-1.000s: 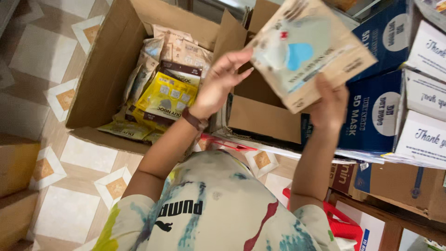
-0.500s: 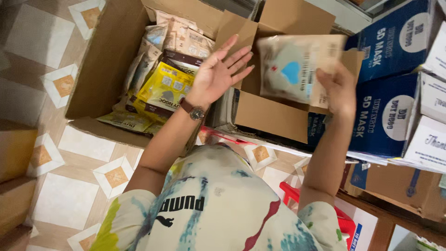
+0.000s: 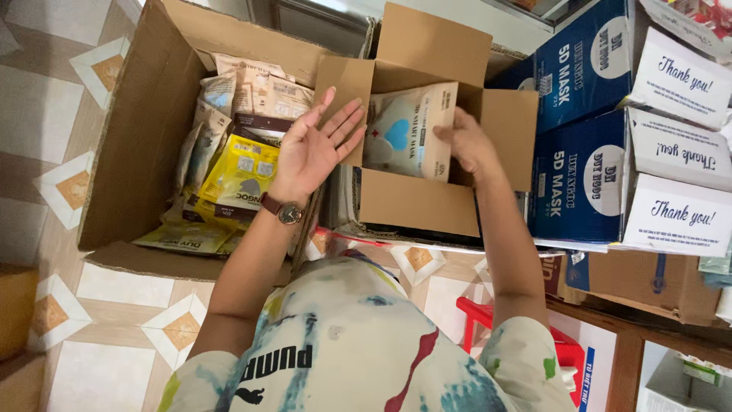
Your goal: The person packs individually wrapped face masks from a large open cardboard box into smaller white retail boxes. They repeatedly pick up packets of masks, place them into the smaller boxes, and then close the flaps of the retail boxes. The process involves handling multiple packets and stacking the filled boxes.
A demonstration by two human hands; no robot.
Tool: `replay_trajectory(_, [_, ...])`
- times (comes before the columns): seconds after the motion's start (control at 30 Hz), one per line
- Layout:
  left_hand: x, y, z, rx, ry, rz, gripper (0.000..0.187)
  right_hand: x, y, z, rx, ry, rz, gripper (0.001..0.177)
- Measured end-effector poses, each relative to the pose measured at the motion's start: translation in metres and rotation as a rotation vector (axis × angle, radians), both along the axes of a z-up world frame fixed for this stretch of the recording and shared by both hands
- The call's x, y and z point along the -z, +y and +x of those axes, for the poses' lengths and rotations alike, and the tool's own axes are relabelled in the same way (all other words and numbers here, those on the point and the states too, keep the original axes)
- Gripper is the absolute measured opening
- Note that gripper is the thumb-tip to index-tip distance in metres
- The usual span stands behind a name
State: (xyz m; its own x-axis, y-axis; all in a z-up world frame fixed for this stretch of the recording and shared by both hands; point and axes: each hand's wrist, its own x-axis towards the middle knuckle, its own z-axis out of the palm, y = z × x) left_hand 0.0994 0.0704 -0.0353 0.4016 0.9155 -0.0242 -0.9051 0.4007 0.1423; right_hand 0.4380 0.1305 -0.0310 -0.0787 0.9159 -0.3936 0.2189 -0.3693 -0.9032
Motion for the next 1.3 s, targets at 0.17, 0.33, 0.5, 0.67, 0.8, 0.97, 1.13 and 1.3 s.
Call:
replay_trajectory(0.17, [0.003,0.001,0.001,0.003,0.016,0.017,0.048,0.017,-0.002,-0.003,-0.043,-0.151,0.138,0.045])
replay_trajectory(0.33, [0.0,-0.001,0.002,-0.002,0.035,0.008,0.047,0.016,-0.001,-0.009,-0.127,-0.729,0.149,0.077])
replay_trajectory(0.5, [-0.001,-0.001,0.004,-0.004,0.037,0.017,0.046,0.01,-0.007,-0.007,-0.335,-0.861,0.38,0.075])
replay_trajectory(0.67, [0.009,0.001,0.004,-0.004,-0.009,0.005,0.043,-0.043,-0.069,-0.041,-0.627,-0.8,0.533,0.053])
replay_trajectory(0.8, [0.02,0.0,0.007,-0.014,-0.068,-0.001,0.042,-0.08,-0.115,-0.103,-0.637,-0.709,0.649,0.068])
replay_trajectory(0.97, [0.025,-0.01,0.001,-0.039,-0.033,0.056,0.044,-0.078,-0.127,-0.161,-0.517,-0.878,0.726,0.054])
replay_trajectory(1.13, [0.037,-0.028,-0.035,-0.05,-0.059,0.012,0.044,-0.051,-0.128,-0.174,-0.465,-1.084,0.928,0.041])
replay_trajectory(1.3, [0.1,-0.021,-0.13,-0.43,0.472,-0.1,0.046,-0.034,-0.129,-0.175,-0.388,-1.112,0.902,0.038])
